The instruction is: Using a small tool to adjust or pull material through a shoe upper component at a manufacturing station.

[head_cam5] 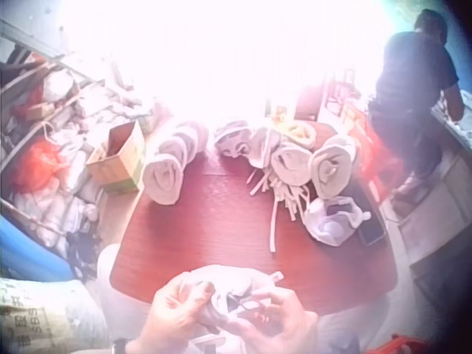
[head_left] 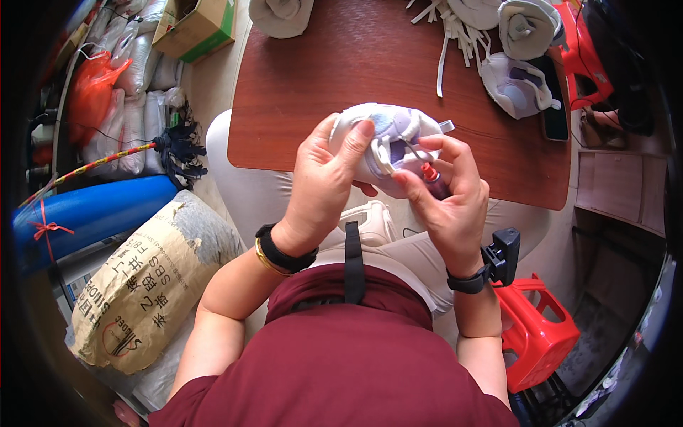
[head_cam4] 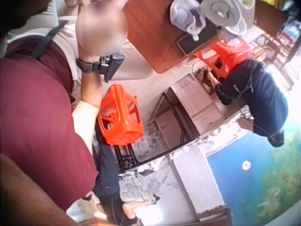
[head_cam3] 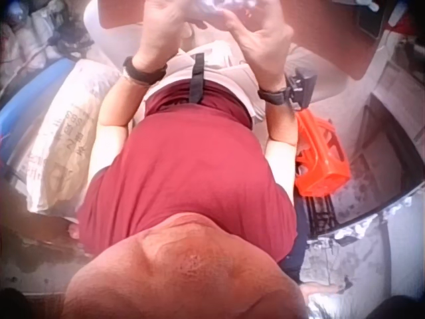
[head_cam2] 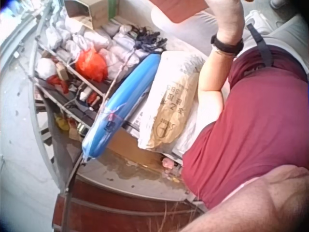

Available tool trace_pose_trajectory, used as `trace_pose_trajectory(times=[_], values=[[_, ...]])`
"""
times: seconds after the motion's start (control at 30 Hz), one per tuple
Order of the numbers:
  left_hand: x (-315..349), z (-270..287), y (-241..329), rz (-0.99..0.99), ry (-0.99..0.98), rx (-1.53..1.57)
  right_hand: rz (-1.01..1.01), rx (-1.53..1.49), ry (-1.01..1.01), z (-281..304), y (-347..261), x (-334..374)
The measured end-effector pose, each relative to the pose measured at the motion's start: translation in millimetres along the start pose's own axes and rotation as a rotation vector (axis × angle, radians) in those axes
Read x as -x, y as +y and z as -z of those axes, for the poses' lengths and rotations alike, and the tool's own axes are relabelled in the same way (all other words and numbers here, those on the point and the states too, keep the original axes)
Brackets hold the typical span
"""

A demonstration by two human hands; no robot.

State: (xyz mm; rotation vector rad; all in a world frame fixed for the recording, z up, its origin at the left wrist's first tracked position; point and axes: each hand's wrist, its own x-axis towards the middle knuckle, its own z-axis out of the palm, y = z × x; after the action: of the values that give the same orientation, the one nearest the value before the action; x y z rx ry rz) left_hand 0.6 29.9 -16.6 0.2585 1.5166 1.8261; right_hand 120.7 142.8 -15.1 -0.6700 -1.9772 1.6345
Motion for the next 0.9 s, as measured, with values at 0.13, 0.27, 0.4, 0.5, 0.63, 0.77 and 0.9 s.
trace_pose_trajectory(times=[0.13, 0.27, 0.4, 0.5, 0.63, 0.77, 0.9], values=[[3.1, -4.3, -2.2, -0.041, 0.004, -0.021, -0.176, -0.037, -0.095, 7.5, 3.1, -6.1], [3.4, -3.0, -7.8, -0.11, 0.021, -0.083, -0.263, -0.136, -0.088, 6.4, 7.0, -5.3], [7.0, -6.3, -9.4, -0.238, 0.005, -0.222, 0.008, 0.139, 0.005, 4.8, -10.8, 8.1], [8.7, -7.7, -14.1, -0.323, 0.017, -0.388, 0.12, 0.198, 0.045, -4.6, -14.1, 2.0], [8.9, -11.5, -19.6, -0.499, -0.009, -0.334, 0.069, 0.183, 0.009, -9.3, -12.9, -0.8], [9.7, -9.4, -19.5, -0.508, 0.011, -0.387, -0.142, -0.09, -0.009, -10.5, -8.0, -2.1], [9.5, -9.8, -12.6, -0.394, 0.016, -0.299, -0.078, -0.089, -0.044, -9.7, -0.2, 0.8]])
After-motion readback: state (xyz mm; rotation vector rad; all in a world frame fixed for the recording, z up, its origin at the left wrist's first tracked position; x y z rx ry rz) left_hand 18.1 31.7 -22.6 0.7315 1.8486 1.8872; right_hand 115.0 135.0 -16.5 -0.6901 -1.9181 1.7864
